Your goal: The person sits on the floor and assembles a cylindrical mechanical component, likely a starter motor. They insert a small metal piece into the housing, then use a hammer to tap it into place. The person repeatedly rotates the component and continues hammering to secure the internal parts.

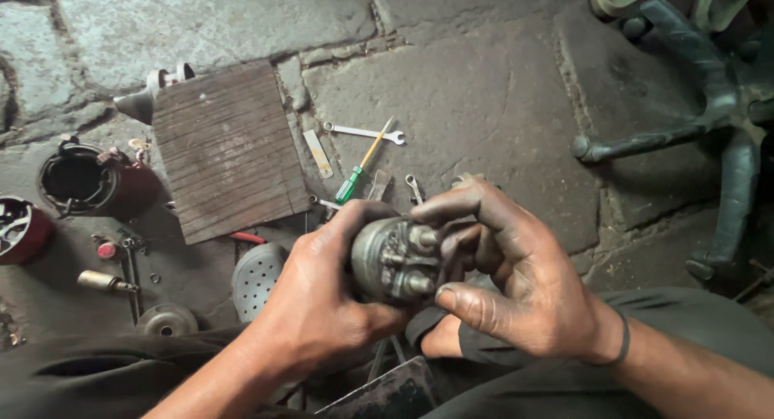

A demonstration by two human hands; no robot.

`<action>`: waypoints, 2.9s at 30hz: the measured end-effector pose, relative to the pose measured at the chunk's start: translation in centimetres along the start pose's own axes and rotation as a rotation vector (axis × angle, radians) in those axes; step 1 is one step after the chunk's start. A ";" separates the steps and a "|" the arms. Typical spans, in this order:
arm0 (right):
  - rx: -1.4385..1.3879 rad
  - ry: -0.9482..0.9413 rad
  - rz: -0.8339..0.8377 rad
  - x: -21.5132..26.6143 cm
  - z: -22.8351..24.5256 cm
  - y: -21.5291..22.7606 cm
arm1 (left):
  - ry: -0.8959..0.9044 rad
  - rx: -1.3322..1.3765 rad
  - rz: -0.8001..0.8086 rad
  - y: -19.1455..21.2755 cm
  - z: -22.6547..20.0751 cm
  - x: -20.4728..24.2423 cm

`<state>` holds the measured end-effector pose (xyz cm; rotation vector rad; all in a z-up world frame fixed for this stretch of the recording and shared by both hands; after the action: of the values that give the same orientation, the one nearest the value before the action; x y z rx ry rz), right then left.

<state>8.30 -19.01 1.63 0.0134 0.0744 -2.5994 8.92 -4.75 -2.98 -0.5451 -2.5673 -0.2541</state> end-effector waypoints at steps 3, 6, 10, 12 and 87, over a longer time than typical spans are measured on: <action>0.100 0.039 0.064 -0.3 0.6 0.7 | 0.111 0.223 0.176 -1.1 1.5 -0.3; -0.334 -0.123 -0.017 -0.6 -1.3 1.3 | 0.224 0.579 0.374 -2.4 3.0 0.0; -0.289 -0.338 -0.204 -0.9 -7.8 3.4 | 0.196 0.502 0.365 -1.8 3.5 0.0; 0.030 -0.355 -0.193 -1.3 -11.6 4.7 | 0.135 0.482 0.295 -1.0 3.1 0.0; 0.882 0.383 0.021 -3.0 3.0 -0.8 | -0.414 -0.194 -0.475 7.8 -6.1 6.6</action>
<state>10.51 -16.93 4.73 0.8088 -0.9170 -2.3596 9.60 2.78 6.25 -0.0380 -3.0730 -0.6135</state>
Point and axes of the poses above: each hand's wrist, its own x-axis away from the middle knuckle, its own y-axis out of the back of the hand, z = x × y, the point moved 9 cm from there along -x, towards the middle knuckle, and after that the axes turned 13 degrees about y, right-handed, at the moved point
